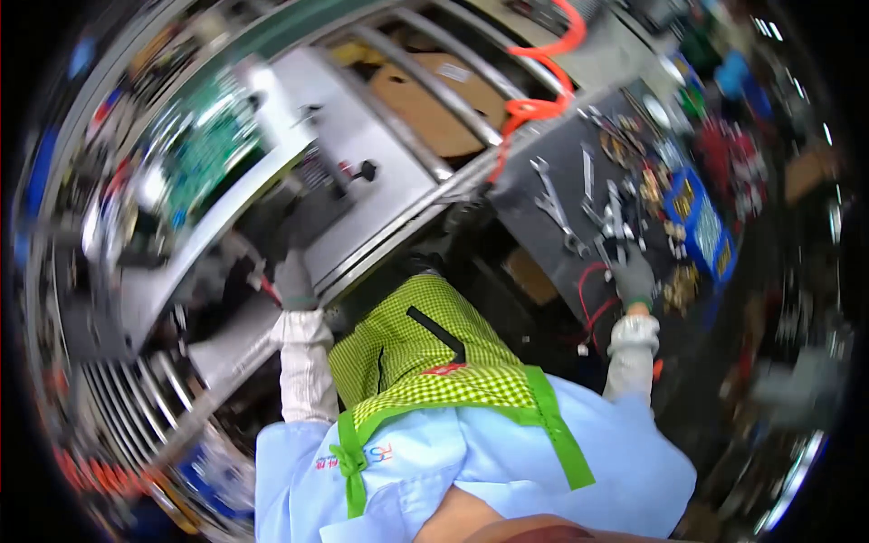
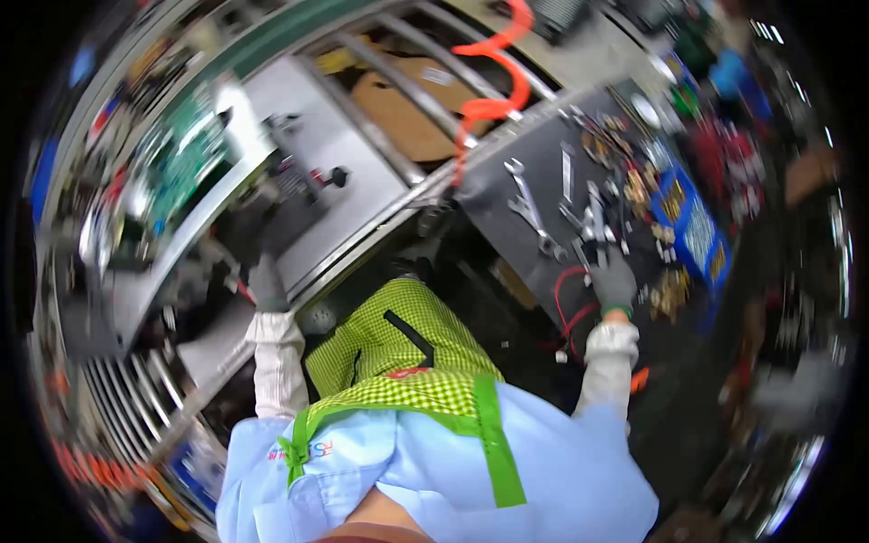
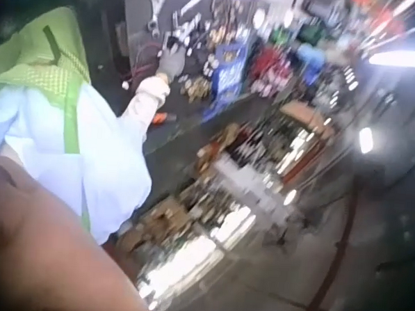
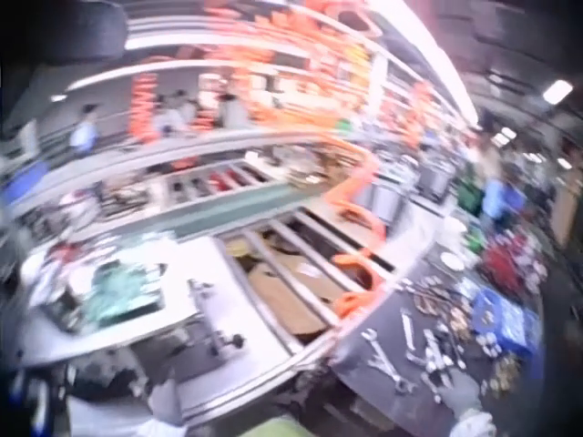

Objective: Assembling a power inverter unit by installing a circuit board, connecting wires, and securing the metal casing.

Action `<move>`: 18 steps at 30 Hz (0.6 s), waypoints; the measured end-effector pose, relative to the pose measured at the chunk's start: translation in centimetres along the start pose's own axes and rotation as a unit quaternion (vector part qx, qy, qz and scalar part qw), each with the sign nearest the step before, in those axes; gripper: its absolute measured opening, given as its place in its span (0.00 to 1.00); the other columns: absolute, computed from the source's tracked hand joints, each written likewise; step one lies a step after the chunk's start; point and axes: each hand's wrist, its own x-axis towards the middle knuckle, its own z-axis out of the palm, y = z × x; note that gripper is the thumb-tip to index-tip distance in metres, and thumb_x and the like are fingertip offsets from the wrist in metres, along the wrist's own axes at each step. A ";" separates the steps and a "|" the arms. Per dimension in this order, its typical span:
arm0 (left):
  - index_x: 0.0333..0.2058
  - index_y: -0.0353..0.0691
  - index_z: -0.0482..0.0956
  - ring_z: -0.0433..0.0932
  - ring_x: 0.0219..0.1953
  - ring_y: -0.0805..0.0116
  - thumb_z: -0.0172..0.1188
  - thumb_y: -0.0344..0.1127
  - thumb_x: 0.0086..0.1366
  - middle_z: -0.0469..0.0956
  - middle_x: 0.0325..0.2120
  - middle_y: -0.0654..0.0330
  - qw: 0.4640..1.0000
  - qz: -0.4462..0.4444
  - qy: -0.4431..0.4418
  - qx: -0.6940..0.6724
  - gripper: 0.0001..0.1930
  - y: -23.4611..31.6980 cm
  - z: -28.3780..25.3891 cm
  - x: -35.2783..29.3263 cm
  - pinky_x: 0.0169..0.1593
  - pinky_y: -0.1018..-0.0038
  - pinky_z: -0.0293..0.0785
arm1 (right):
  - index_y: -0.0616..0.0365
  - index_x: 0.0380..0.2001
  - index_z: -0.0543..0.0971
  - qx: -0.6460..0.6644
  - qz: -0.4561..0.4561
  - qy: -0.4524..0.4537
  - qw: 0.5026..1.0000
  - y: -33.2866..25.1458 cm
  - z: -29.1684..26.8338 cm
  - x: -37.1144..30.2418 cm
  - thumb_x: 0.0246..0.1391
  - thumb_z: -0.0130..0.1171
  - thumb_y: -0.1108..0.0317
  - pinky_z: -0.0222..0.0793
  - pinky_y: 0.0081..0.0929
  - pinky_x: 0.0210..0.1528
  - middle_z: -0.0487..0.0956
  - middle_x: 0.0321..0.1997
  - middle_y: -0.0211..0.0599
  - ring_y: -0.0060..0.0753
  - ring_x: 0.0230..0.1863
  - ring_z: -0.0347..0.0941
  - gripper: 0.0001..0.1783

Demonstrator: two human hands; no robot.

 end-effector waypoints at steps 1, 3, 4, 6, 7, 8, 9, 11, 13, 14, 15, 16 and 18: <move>0.59 0.40 0.69 0.72 0.52 0.54 0.53 0.50 0.66 0.77 0.47 0.48 0.930 -0.015 0.158 -0.331 0.27 -2.9 4.0 0.7 0.58 0.67 0.63 | 0.47 0.54 0.73 0.025 -0.015 0.002 1.000 -1.3 -0.7 -0.6 0.44 0.59 0.58 0.69 0.45 0.49 0.79 0.44 0.54 0.60 0.48 0.74 0.29; 0.52 0.37 0.75 0.72 0.49 0.56 0.59 0.54 0.62 0.75 0.48 0.52 0.850 0.066 0.317 -0.414 0.28 1.9 0.5 -2.5 0.56 0.67 0.64 | 0.49 0.53 0.70 -0.074 0.017 0.010 0.997 3.8 0.5 -0.6 0.47 0.57 0.59 0.67 0.51 0.46 0.78 0.43 0.58 0.62 0.46 0.73 0.27; 0.27 0.38 0.76 0.63 0.30 0.74 0.61 0.55 0.62 0.68 0.29 0.64 0.796 0.002 0.286 -0.534 0.22 1.2 0.9 -2.4 0.36 0.73 0.63 | 0.52 0.50 0.71 -0.092 -0.015 0.031 0.995 5.1 0.1 -0.8 0.48 0.54 0.60 0.68 0.53 0.44 0.78 0.41 0.58 0.63 0.44 0.74 0.24; 0.36 0.44 0.75 0.62 0.30 0.78 0.58 0.59 0.63 0.69 0.31 0.66 0.702 0.067 0.383 -0.597 0.22 1.1 -1.6 -4.1 0.35 0.75 0.63 | 0.56 0.44 0.75 -0.087 -0.047 0.062 0.993 1.0 -4.6 -4.7 0.50 0.51 0.58 0.67 0.53 0.42 0.78 0.35 0.57 0.64 0.42 0.73 0.19; 0.41 0.44 0.75 0.66 0.32 0.77 0.58 0.59 0.63 0.72 0.34 0.65 0.613 0.052 0.330 -0.716 0.23 2.0 -3.8 -5.0 0.38 0.75 0.66 | 0.57 0.41 0.75 -0.101 -0.035 0.046 0.993 0.6 -7.4 -6.4 0.50 0.50 0.59 0.66 0.52 0.41 0.77 0.35 0.57 0.63 0.40 0.72 0.18; 0.46 0.45 0.75 0.70 0.34 0.75 0.58 0.59 0.63 0.75 0.37 0.64 0.510 0.043 0.265 -0.817 0.24 2.7 -5.0 -5.7 0.42 0.75 0.68 | 0.57 0.40 0.75 -0.100 -0.073 0.037 0.992 2.1 -9.3 -7.1 0.52 0.49 0.60 0.65 0.51 0.39 0.77 0.34 0.56 0.62 0.38 0.72 0.16; 0.46 0.45 0.75 0.70 0.34 0.75 0.58 0.59 0.63 0.75 0.37 0.64 0.501 0.044 0.275 -0.820 0.24 2.0 -5.2 -5.7 0.42 0.75 0.68 | 0.59 0.40 0.75 -0.073 -0.163 0.078 0.981 3.2 -11.2 -8.3 0.53 0.48 0.63 0.65 0.48 0.37 0.76 0.32 0.55 0.60 0.35 0.71 0.15; 0.52 0.45 0.72 0.75 0.41 0.70 0.60 0.54 0.63 0.76 0.45 0.61 0.490 0.042 0.303 -0.816 0.25 -1.0 -5.7 -3.5 0.48 0.72 0.70 | 0.65 0.41 0.75 0.070 -0.182 0.105 0.975 3.0 -14.8 -11.4 0.57 0.49 0.64 0.67 0.39 0.37 0.76 0.33 0.54 0.50 0.33 0.72 0.15; 0.52 0.44 0.72 0.76 0.41 0.67 0.60 0.50 0.64 0.76 0.44 0.61 0.571 0.062 0.356 -0.737 0.23 -3.9 -6.6 -0.9 0.46 0.70 0.71 | 0.66 0.45 0.75 0.061 -0.231 0.240 0.941 1.7 -17.0 -13.8 0.61 0.48 0.64 0.69 0.37 0.42 0.79 0.41 0.52 0.48 0.38 0.75 0.17; 0.52 0.43 0.71 0.77 0.41 0.64 0.60 0.46 0.64 0.77 0.43 0.60 0.648 0.068 0.397 -0.647 0.22 -5.3 -7.3 -0.2 0.45 0.69 0.73 | 0.66 0.45 0.75 0.063 -0.244 0.239 0.938 2.1 -17.2 -13.1 0.61 0.48 0.64 0.69 0.37 0.42 0.79 0.41 0.52 0.48 0.38 0.75 0.17; 0.44 0.40 0.76 0.75 0.34 0.67 0.58 0.51 0.64 0.77 0.35 0.60 0.687 0.054 0.374 -0.621 0.21 -6.6 -7.6 0.9 0.37 0.69 0.71 | 0.64 0.48 0.74 0.011 -0.232 0.353 0.906 2.2 -18.4 -12.9 0.62 0.48 0.64 0.70 0.36 0.46 0.78 0.44 0.52 0.48 0.44 0.75 0.17; 0.36 0.36 0.80 0.74 0.27 0.70 0.55 0.56 0.64 0.77 0.27 0.60 0.727 0.037 0.360 -0.583 0.24 -8.1 -8.2 0.8 0.30 0.69 0.69 | 0.63 0.52 0.74 -0.025 -0.225 0.457 0.860 3.1 -18.7 -11.7 0.64 0.48 0.65 0.70 0.34 0.49 0.78 0.48 0.52 0.48 0.50 0.75 0.17; 0.37 0.34 0.79 0.74 0.27 0.68 0.54 0.57 0.63 0.77 0.26 0.58 0.749 0.037 0.341 -0.567 0.26 -8.4 -9.0 1.4 0.30 0.68 0.69 | 0.62 0.50 0.75 -0.127 -0.332 0.552 0.754 0.4 -20.6 -10.4 0.65 0.47 0.64 0.71 0.36 0.48 0.78 0.48 0.50 0.45 0.46 0.76 0.16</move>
